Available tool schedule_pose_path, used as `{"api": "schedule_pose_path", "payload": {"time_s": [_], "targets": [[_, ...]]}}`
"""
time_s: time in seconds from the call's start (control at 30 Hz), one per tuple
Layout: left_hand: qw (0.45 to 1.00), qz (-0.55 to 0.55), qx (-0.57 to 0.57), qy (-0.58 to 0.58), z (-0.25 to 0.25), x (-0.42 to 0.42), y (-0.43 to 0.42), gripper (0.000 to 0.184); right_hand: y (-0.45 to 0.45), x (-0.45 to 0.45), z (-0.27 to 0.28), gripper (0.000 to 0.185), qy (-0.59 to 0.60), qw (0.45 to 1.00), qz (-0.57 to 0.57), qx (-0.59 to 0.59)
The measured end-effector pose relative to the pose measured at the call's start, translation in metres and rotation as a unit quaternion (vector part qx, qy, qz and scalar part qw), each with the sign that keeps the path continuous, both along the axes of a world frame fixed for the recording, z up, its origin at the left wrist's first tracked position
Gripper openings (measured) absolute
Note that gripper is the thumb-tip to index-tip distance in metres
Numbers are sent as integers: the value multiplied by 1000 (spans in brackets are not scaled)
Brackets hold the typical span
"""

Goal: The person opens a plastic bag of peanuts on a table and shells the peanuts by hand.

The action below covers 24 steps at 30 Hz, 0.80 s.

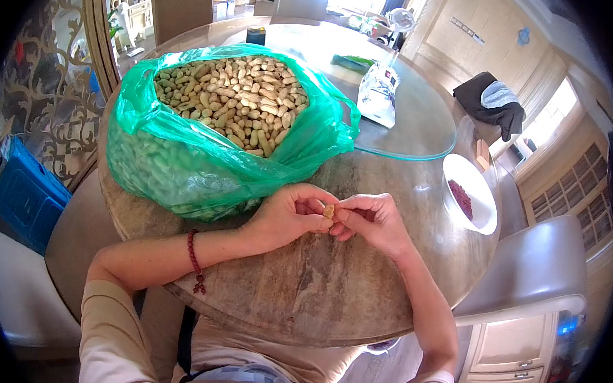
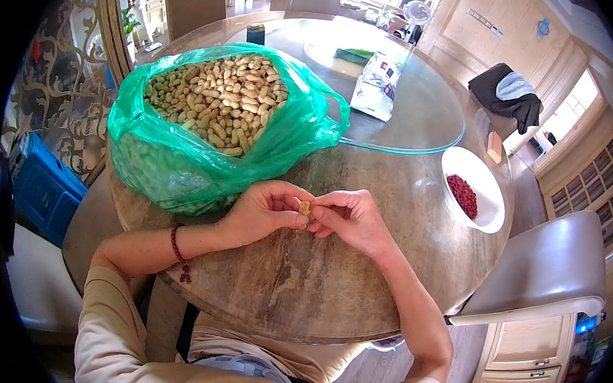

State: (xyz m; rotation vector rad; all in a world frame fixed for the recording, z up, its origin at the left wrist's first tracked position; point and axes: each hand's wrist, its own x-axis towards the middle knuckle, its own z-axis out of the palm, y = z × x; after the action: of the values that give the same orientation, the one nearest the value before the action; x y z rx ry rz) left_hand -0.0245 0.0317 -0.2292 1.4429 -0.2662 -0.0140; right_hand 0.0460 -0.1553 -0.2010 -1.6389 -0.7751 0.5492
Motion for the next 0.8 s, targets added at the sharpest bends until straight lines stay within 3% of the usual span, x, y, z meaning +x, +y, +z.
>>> {"api": "schedule_pose_path", "payload": {"time_s": [0.3,0.4,0.57,0.8], "targets": [[999,13,-22,47,1,-2,-4,24,6,-6,-2,17,60,998,-11,14],[998,11,-11,54,2,-2,-6,25,8,-11,5,18,56,996,-48,-40],[1000,-11,-13,11,-1,3,-4,29,7,-11,0,20,74,995,-62,21],[998,46,-16,27,1,-1,-6,30,9,-15,-4,21,95,991,-83,53]]}}
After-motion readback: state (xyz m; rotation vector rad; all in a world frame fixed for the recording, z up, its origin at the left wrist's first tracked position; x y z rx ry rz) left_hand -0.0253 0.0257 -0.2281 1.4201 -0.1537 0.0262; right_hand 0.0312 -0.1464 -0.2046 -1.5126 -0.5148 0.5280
